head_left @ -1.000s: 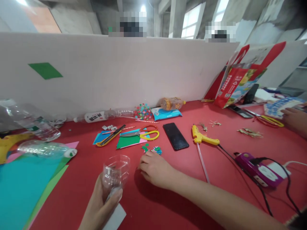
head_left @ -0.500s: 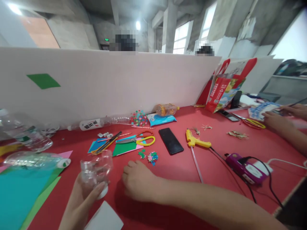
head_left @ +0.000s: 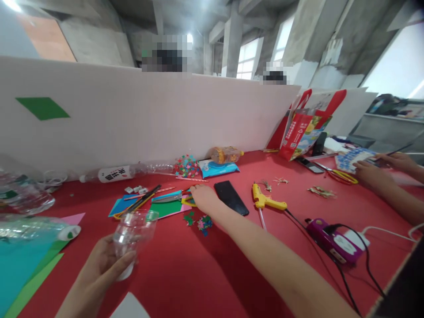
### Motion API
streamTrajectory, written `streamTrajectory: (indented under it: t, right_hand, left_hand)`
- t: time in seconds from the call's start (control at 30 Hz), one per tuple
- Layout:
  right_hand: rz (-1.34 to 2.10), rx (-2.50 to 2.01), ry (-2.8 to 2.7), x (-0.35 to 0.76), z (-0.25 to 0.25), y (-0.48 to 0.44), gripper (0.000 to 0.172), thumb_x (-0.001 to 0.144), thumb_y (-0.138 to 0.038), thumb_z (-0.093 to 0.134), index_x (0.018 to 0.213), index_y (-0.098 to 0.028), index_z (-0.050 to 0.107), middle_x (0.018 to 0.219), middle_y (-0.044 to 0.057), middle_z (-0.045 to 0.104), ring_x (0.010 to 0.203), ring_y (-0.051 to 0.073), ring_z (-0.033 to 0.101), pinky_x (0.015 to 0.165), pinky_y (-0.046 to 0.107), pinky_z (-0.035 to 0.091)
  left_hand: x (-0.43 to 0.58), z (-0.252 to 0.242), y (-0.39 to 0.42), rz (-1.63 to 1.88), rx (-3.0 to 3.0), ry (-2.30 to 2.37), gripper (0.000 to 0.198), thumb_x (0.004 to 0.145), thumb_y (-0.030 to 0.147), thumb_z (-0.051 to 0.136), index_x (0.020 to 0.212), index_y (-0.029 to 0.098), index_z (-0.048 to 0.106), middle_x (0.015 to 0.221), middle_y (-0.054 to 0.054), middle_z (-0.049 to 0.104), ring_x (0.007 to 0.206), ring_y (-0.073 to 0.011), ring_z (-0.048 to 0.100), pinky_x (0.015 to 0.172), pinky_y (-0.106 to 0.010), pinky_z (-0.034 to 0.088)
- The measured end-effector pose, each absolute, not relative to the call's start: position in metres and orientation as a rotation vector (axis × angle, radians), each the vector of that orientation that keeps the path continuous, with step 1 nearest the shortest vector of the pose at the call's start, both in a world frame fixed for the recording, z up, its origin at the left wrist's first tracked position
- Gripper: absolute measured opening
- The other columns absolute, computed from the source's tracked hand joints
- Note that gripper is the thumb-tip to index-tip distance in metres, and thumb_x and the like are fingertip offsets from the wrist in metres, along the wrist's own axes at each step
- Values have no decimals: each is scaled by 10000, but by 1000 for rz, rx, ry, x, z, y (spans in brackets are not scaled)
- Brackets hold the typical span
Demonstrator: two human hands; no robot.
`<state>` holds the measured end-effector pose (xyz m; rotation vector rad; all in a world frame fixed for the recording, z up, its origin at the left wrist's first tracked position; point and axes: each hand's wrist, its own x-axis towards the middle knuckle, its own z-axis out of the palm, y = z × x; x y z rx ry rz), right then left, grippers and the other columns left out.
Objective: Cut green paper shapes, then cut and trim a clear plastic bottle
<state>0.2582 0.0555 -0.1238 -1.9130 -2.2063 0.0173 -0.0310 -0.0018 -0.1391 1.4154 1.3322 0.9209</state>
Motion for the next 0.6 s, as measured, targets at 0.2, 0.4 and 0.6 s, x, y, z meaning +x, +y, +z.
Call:
streamTrajectory:
  t: [0.2,0.4,0.6]
  right_hand:
    - [134,-1933,-2091,258,-138,72,324,953,-307,629,1236,-153,596,1269,110,600,1086,263,620,904,472,530]
    - [486,-1842,-1763,265,-120,49,291,955,-331,619,1191,-160,609,1222,97,620,1038,245,632,876,448,535]
    - [1169,-1462,-1470,244,-99,-11,497,943,-616,406,782,-179,580,494,-18,550,440,140,562,453,243,451]
  left_hand:
    - [-6,-128,-8,901,1329,1187,482,697,519,747,1062,257,572,722,0,657,654,-198,603,614,-301,460]
    - [-6,-112,-12,821,1153,1100,467,762,464,731,1135,201,629,715,-11,639,634,-148,533,625,-259,431]
    - [8,-105,1,797,1283,1065,551,634,410,823,1143,241,694,1043,-66,721,883,-249,652,767,-316,488]
